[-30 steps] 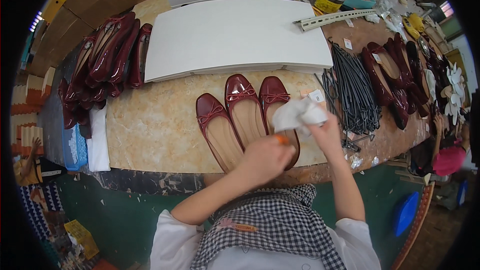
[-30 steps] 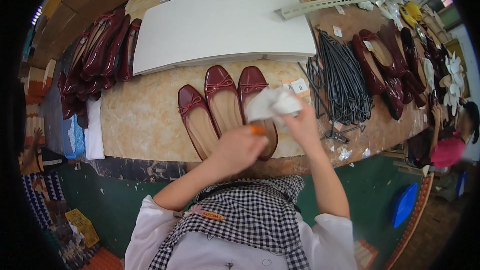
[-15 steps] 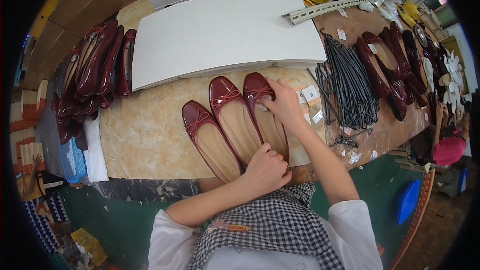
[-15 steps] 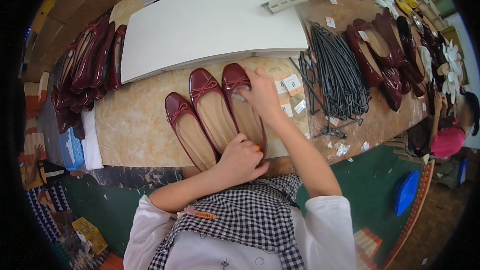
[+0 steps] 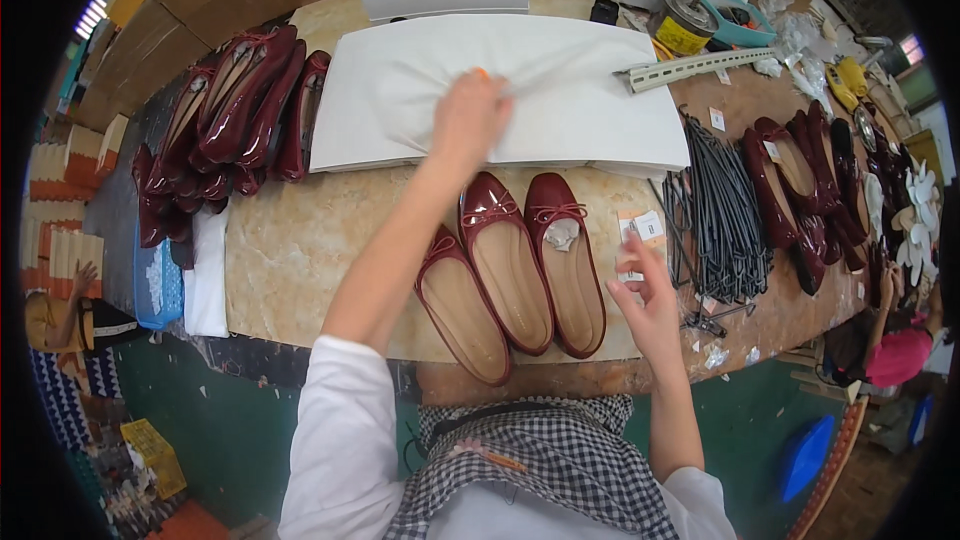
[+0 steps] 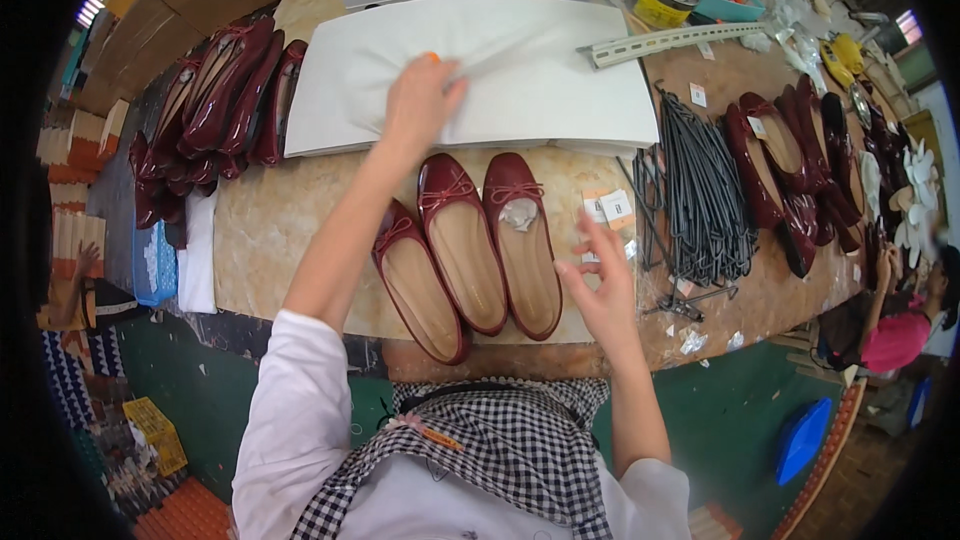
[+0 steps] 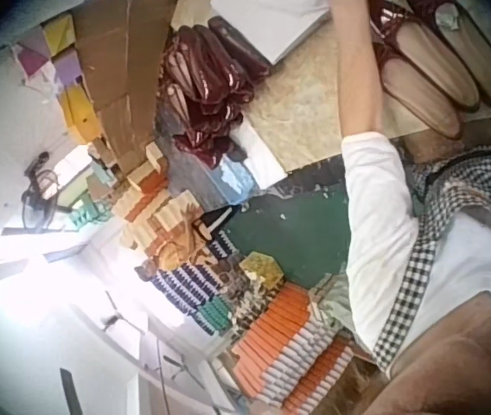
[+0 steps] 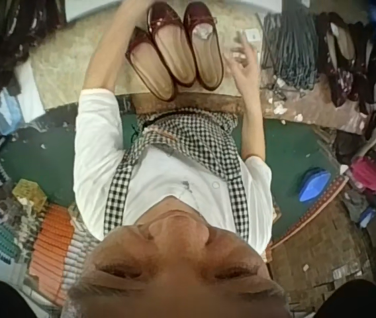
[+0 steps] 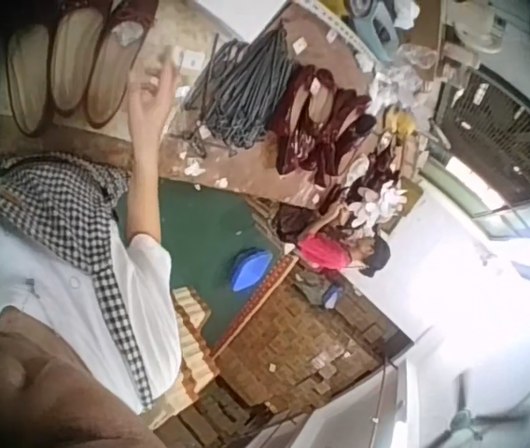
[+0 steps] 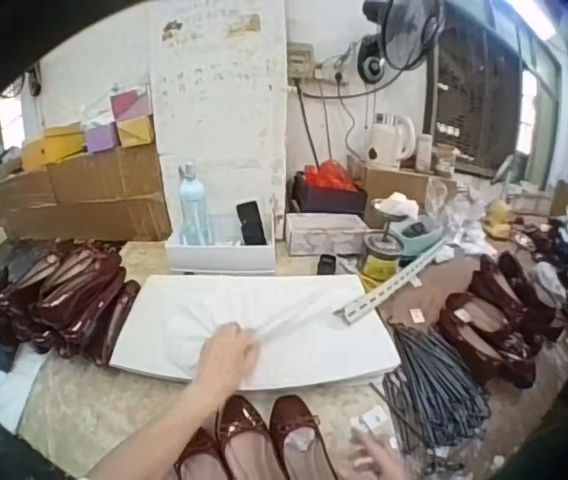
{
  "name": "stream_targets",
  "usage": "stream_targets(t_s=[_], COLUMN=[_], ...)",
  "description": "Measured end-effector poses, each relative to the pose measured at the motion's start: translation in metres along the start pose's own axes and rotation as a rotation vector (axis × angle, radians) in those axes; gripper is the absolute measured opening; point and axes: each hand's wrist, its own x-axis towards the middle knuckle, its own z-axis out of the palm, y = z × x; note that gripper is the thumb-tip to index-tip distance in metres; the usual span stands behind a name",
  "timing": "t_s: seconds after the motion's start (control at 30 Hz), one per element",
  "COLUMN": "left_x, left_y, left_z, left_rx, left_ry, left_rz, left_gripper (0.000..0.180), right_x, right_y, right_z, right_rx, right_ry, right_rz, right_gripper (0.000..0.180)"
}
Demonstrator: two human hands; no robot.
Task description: The person wipes the exterior of maroon patent leather flats with a white cloth and inserts a metal shoe tree into each shoe. The person repeats this process for multiple pairs of shoes on a cluttered workbench in a factory setting.
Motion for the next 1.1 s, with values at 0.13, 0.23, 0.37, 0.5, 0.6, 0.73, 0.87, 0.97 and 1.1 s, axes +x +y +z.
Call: stream_targets(t_s=[0.13,0.23,0.37,0.5,0.6,0.73,0.87,0.97,1.1], left_x=[-0.092,-0.121,-0.144,-0.142,-0.153,-0.175,-0.2,-0.204,-0.204], left_y=[0.128,0.147,0.116,0.102,0.1,0.089,0.128,0.136,0.133], left_z=[-0.069,-0.102,-0.08,-0.083,-0.066,-0.045,-0.056,-0.049,-0.051], left_rx=[-0.473,-0.815,-0.723,-0.798,-1.441,-0.945,-0.204,-0.248,-0.219], left_ry=[-0.172,-0.151,0.011,-0.015,-0.145,-0.105,-0.418,-0.477,-0.468], left_rz=[0.483,0.514,0.22,-0.506,-0.67,-0.498,-0.005,0.093,0.069], left_gripper=[0.014,0.017,0.027,0.038,0.045,0.036,0.027,0.025,0.028], right_x=[0.007,0.002,-0.012,0.013,0.007,0.051,0.052,0.07,0.072], right_y=[-0.01,-0.03,-0.049,-0.046,-0.057,-0.039,-0.007,0.013,0.012], right_z=[0.0,0.017,0.035,0.037,0.066,0.054,0.076,0.116,0.115], right_rx=[0.797,0.912,0.743,-0.042,-0.414,0.142,-0.453,-1.066,-0.912], right_ry=[0.084,0.001,-0.298,-0.353,-0.389,-0.22,-0.288,-0.305,-0.33], right_rz=[0.386,0.724,0.563,-0.22,-0.546,0.208,-0.257,-0.611,-0.566], right_gripper=[0.063,0.051,0.053,0.068,0.068,0.044,0.024,0.03,0.039])
